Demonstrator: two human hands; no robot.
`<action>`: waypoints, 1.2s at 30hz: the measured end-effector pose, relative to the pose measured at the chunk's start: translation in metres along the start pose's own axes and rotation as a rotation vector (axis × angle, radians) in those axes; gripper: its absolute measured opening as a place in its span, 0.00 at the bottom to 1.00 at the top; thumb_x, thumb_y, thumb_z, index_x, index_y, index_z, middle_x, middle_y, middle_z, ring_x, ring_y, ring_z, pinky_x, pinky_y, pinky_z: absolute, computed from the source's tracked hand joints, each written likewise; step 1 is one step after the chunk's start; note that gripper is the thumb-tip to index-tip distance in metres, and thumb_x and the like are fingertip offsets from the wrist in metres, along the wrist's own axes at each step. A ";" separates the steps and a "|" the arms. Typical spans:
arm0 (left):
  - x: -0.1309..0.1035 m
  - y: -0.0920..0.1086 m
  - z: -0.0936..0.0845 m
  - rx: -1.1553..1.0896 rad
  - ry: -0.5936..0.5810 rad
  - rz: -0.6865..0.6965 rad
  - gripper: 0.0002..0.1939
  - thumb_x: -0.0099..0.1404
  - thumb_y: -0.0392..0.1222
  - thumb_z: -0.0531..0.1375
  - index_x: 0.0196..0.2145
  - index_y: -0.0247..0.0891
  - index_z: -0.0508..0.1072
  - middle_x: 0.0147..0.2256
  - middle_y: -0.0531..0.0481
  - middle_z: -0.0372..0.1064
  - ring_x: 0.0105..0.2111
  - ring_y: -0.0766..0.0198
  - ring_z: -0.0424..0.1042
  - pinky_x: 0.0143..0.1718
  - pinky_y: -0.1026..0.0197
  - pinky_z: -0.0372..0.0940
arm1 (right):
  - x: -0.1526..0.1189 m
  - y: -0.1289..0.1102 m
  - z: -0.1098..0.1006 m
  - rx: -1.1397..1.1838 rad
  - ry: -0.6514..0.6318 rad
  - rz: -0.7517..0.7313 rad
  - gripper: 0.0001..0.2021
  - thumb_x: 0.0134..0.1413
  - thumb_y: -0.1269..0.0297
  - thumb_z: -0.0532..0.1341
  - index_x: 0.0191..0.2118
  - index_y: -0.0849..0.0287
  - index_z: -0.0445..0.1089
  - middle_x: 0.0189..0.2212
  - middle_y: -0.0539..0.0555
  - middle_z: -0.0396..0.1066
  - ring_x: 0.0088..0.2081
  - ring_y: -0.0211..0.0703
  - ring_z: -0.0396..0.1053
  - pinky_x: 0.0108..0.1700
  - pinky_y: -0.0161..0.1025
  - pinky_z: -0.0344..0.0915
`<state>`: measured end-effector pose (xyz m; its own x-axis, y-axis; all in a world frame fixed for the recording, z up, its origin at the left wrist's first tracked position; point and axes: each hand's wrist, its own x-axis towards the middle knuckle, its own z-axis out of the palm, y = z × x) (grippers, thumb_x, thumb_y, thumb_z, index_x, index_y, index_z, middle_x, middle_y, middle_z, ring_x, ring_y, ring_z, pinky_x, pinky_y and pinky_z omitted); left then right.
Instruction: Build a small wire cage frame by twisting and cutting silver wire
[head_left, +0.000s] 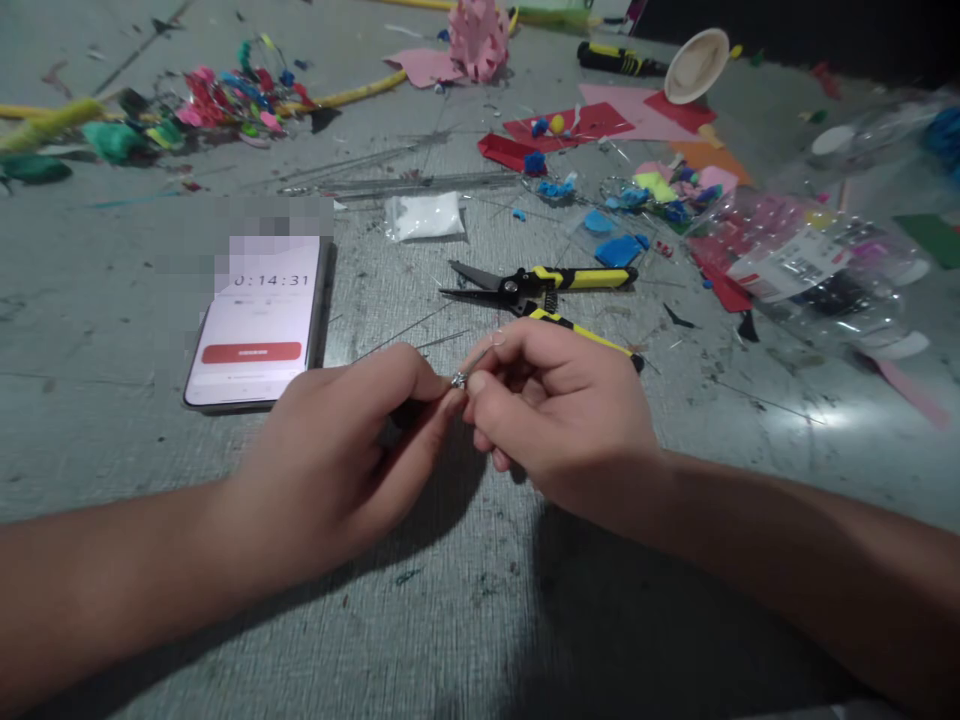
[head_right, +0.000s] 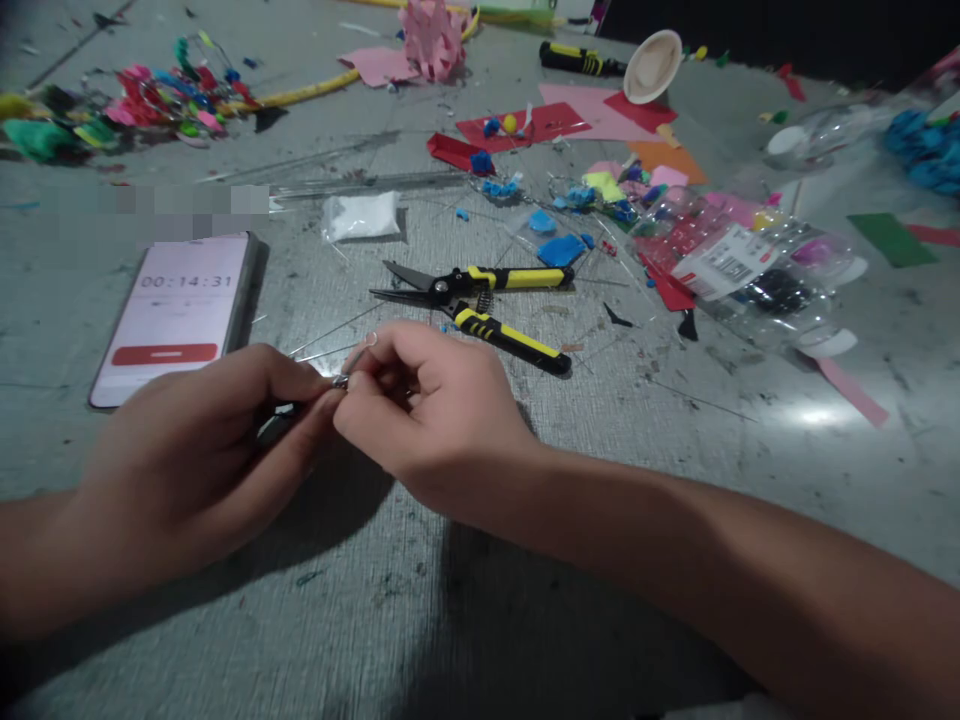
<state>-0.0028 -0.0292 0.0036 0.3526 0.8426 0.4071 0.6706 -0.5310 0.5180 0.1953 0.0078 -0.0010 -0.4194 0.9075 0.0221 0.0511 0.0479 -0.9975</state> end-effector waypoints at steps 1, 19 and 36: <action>0.000 0.000 0.000 -0.003 -0.009 -0.005 0.08 0.73 0.34 0.58 0.37 0.47 0.66 0.23 0.60 0.65 0.18 0.67 0.65 0.19 0.61 0.58 | 0.000 0.000 -0.001 0.002 -0.015 0.002 0.05 0.64 0.69 0.66 0.35 0.57 0.72 0.25 0.46 0.71 0.23 0.32 0.67 0.23 0.30 0.62; -0.002 0.000 0.009 -0.721 -0.082 -0.385 0.11 0.78 0.36 0.61 0.35 0.42 0.72 0.24 0.60 0.67 0.19 0.73 0.61 0.19 0.68 0.58 | 0.007 0.005 -0.008 0.023 -0.091 -0.130 0.05 0.65 0.70 0.67 0.36 0.57 0.72 0.26 0.45 0.72 0.25 0.31 0.69 0.26 0.30 0.67; 0.005 -0.004 0.010 -0.853 -0.116 -0.465 0.08 0.76 0.38 0.64 0.35 0.38 0.76 0.26 0.57 0.69 0.24 0.72 0.65 0.23 0.71 0.61 | 0.013 0.016 -0.017 -0.034 -0.177 -0.270 0.03 0.68 0.71 0.66 0.40 0.58 0.75 0.28 0.46 0.72 0.28 0.31 0.68 0.28 0.31 0.64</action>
<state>0.0022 -0.0216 -0.0038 0.2650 0.9638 -0.0277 0.0778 0.0073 0.9969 0.2062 0.0269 -0.0151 -0.5729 0.7737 0.2704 -0.0546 0.2932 -0.9545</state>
